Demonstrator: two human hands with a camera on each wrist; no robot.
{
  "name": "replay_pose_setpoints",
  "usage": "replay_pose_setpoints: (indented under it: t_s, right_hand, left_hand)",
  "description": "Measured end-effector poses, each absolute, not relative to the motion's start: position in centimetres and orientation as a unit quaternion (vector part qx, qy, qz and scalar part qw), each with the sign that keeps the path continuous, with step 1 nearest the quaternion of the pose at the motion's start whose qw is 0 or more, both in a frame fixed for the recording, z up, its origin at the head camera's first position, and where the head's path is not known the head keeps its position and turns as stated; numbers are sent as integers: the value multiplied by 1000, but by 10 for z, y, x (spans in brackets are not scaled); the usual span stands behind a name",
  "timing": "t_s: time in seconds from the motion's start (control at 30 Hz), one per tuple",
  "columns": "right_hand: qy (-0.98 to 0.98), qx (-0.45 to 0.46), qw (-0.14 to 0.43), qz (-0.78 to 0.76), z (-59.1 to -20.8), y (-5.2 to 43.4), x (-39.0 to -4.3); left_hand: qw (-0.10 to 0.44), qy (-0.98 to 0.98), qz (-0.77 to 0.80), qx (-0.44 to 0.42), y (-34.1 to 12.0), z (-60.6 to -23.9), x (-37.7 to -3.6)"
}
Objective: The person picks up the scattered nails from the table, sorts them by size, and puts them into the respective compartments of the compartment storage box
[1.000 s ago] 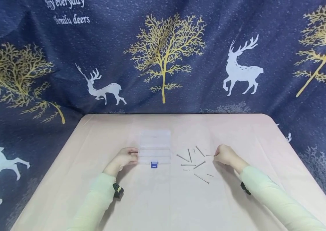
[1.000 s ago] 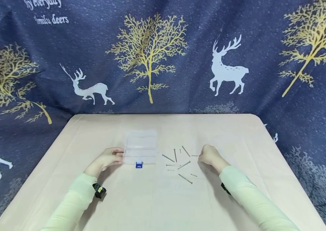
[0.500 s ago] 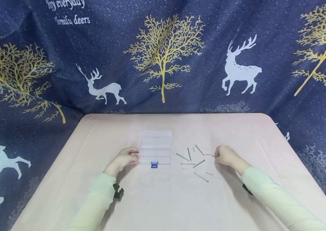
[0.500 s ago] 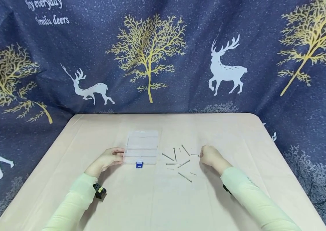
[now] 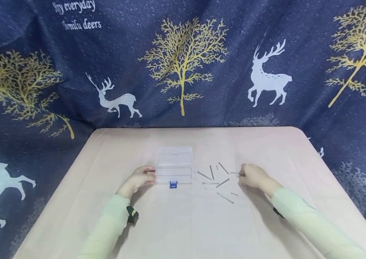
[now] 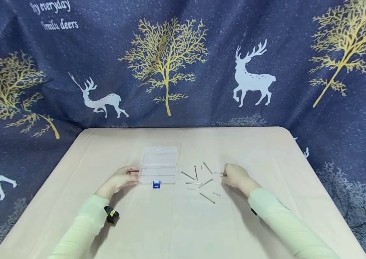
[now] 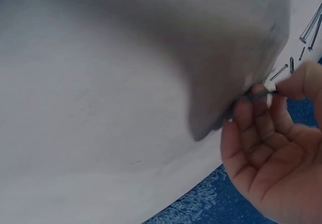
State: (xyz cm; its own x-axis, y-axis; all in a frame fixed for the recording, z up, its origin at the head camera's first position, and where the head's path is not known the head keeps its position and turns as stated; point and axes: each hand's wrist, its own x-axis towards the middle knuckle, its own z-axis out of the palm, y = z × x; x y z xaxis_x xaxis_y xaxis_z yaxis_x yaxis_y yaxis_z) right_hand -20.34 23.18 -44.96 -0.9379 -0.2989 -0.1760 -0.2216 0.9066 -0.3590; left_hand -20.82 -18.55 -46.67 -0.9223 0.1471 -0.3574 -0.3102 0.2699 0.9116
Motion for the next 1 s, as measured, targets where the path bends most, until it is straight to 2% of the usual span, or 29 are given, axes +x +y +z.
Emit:
replay_pose_setpoints:
  t_s: [0.47,1.0]
  right_hand:
    - [939,-187,-1,-288,-447,240,-211]
    - [921,-210,3,-328,-439,203,-201]
  left_hand:
    - [190,763,617,-31,-188,-470,-214]
    - [167,750,638,-49,-187,-474,-209]
